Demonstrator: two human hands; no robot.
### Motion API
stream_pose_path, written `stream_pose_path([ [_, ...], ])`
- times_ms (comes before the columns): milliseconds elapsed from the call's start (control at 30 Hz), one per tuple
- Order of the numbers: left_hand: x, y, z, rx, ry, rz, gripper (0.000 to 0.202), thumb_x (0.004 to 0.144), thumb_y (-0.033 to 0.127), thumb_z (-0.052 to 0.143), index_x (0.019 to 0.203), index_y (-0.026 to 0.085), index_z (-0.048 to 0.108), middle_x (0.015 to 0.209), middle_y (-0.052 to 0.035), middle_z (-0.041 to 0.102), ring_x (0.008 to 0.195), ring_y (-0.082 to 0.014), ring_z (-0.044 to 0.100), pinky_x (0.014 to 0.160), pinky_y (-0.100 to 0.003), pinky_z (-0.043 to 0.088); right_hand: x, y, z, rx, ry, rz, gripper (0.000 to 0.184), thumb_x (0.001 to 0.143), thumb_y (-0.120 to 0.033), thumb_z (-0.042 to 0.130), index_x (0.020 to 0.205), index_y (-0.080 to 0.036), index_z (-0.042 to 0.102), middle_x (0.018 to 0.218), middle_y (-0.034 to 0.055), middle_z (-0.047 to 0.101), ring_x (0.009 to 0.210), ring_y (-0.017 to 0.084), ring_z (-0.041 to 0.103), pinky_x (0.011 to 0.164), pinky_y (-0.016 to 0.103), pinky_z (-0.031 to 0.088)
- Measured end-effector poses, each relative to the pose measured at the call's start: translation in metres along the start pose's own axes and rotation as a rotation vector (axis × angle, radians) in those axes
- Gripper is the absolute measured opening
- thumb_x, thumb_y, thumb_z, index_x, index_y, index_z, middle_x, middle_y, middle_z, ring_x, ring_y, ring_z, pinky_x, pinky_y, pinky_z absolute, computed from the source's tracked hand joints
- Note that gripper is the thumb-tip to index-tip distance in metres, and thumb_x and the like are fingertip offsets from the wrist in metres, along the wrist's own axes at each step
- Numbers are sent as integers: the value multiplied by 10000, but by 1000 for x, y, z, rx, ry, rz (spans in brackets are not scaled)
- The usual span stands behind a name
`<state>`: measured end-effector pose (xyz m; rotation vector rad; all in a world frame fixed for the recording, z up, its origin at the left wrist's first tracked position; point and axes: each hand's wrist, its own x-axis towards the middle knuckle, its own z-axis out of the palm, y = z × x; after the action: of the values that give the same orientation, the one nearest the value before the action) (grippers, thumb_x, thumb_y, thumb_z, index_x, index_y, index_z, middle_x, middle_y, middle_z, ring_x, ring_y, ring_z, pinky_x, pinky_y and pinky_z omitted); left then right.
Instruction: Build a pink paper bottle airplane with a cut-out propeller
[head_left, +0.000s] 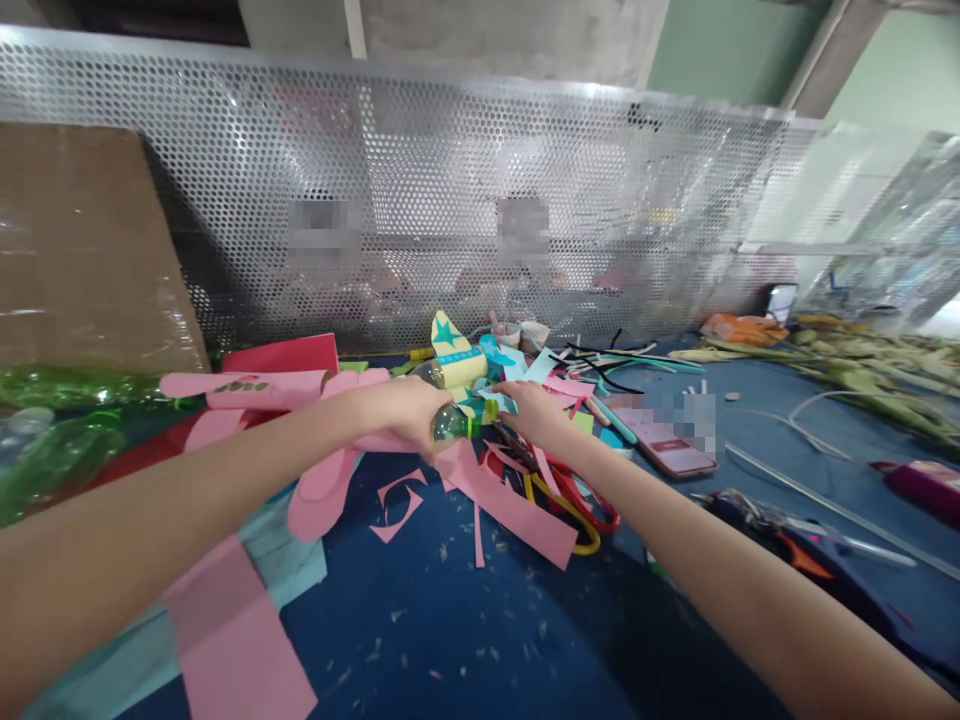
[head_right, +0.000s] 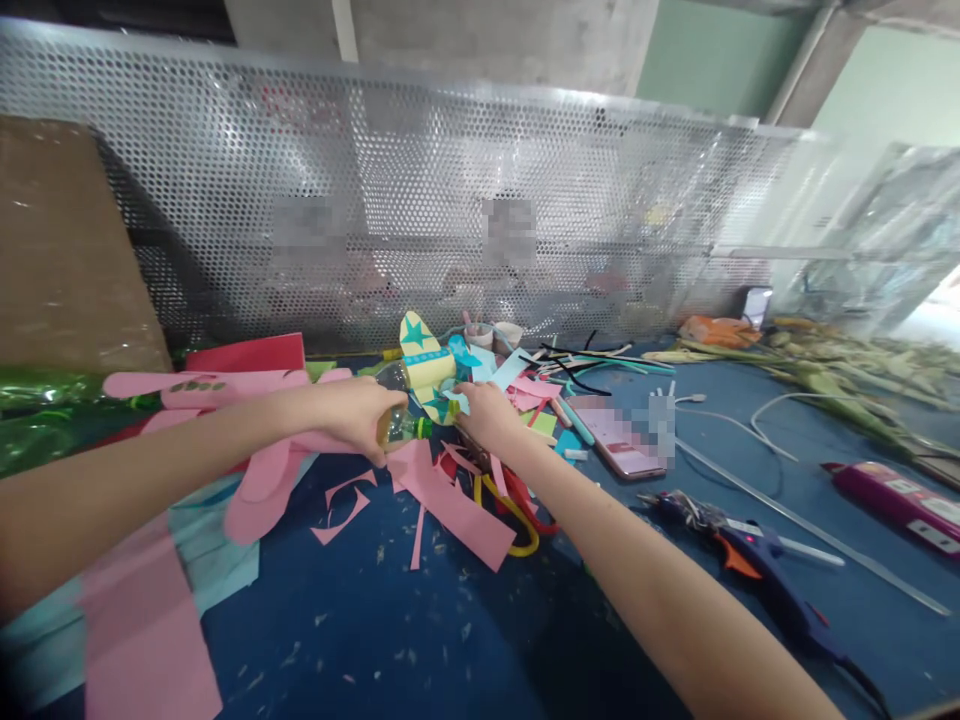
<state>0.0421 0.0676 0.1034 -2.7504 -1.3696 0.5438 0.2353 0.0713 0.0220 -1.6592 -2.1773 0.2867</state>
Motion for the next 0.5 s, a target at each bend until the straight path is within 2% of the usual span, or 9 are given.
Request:
stream_pose_path([
  [67, 0, -4, 7, -3, 9, -18, 661, 549, 503, 717, 1115, 179, 605, 895, -125, 697, 894, -359, 618, 691, -374, 471, -12, -7, -7, -29, -54, 18, 226, 906, -328, 601, 1042, -153, 645, 1024, 84, 672, 926, 232, 637, 779, 376, 514],
  [167, -1, -12, 14, -21, 6, -36, 716, 578, 525, 696, 1174, 150, 564, 957, -155, 687, 941, -363, 607, 696, -363, 469, -42, -18, -13, -32, -208, -11, 220, 765, -411, 713, 754, -194, 681, 771, 50, 700, 724, 233, 650, 566, 284, 430],
  [233, -3, -14, 15, -38, 2, -40, 795, 589, 547, 686, 1251, 144, 506, 996, -166, 679, 983, -371, 593, 707, -359, 466, -60, -23, -11, -26, -272, -21, 232, 696, -410, 756, 722, -198, 667, 732, 50, 693, 677, 232, 638, 503, 267, 361],
  [300, -5, -14, 16, -57, -5, -29, 843, 601, 563, 676, 1298, 142, 459, 1003, -162, 678, 1012, -376, 579, 722, -362, 462, -73, -24, -6, -5, -290, -19, 184, 670, -322, 762, 741, -192, 652, 726, 51, 684, 659, 223, 622, 486, 257, 327],
  [400, -5, -11, 16, -83, -25, 4, 817, 609, 563, 674, 1286, 154, 470, 990, -141, 688, 1017, -370, 573, 742, -365, 454, -81, -18, -1, 63, -269, -5, 114, 689, -196, 702, 767, -191, 619, 714, 28, 667, 633, 186, 596, 493, 240, 340],
  [500, -6, -8, 17, -102, -36, 30, 777, 598, 550, 689, 1251, 176, 496, 985, -121, 694, 1027, -359, 563, 753, -357, 449, -82, -8, -10, 143, -212, 18, 71, 729, -164, 634, 721, -198, 572, 652, 1, 629, 584, 157, 565, 510, 236, 373],
])
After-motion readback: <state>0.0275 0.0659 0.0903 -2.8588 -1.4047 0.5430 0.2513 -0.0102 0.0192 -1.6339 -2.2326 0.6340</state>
